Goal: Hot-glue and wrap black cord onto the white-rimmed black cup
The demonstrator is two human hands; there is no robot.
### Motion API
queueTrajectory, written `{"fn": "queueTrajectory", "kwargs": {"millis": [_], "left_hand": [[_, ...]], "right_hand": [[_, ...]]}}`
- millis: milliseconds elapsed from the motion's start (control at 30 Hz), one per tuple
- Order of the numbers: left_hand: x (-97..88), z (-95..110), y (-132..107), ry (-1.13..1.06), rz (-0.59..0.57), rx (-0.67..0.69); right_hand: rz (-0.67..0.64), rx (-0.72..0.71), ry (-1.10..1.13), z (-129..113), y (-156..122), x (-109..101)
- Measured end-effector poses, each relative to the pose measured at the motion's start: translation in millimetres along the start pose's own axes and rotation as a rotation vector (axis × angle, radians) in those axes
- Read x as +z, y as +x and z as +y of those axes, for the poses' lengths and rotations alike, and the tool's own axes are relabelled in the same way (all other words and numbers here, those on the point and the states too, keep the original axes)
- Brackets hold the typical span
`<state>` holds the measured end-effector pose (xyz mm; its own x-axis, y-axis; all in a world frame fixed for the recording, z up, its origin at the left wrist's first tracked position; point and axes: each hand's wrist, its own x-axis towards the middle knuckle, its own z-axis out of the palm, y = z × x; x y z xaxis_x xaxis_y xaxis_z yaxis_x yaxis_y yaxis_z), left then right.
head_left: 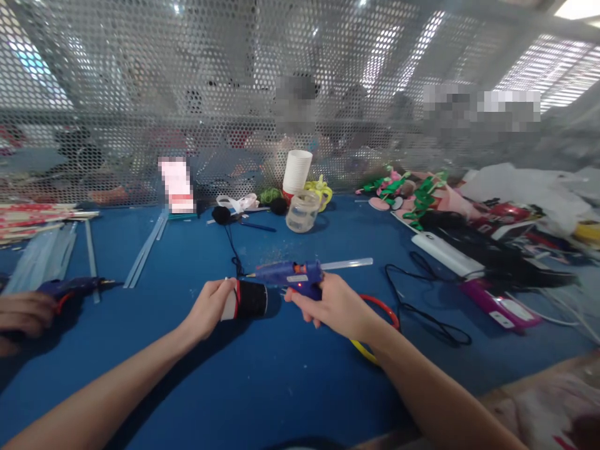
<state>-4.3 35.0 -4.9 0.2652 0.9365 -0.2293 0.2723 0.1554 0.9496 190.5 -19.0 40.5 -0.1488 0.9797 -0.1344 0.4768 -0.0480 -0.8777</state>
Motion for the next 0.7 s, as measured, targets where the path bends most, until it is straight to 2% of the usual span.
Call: {"fn": "queueTrajectory", "kwargs": {"millis": [67,200,333,700], "left_hand": [[-0.4,-1,2,-0.019,0.014,-0.001],[-1.8,-2,4,-0.007,0.038,0.012],[-2.8,-2,4,0.032,0.061,0.028],[-2.8,-4,5,0.063,0.059,0.031]], "right_hand": [[0.025,-0.012,-0.108,-1,-3,5],[0.122,-0.159,-0.354,-1,-6,12],[0.149,-0.176,-0.497,0,-6,16],[0.075,-0.275,-0.450,-5,-9,17]]}}
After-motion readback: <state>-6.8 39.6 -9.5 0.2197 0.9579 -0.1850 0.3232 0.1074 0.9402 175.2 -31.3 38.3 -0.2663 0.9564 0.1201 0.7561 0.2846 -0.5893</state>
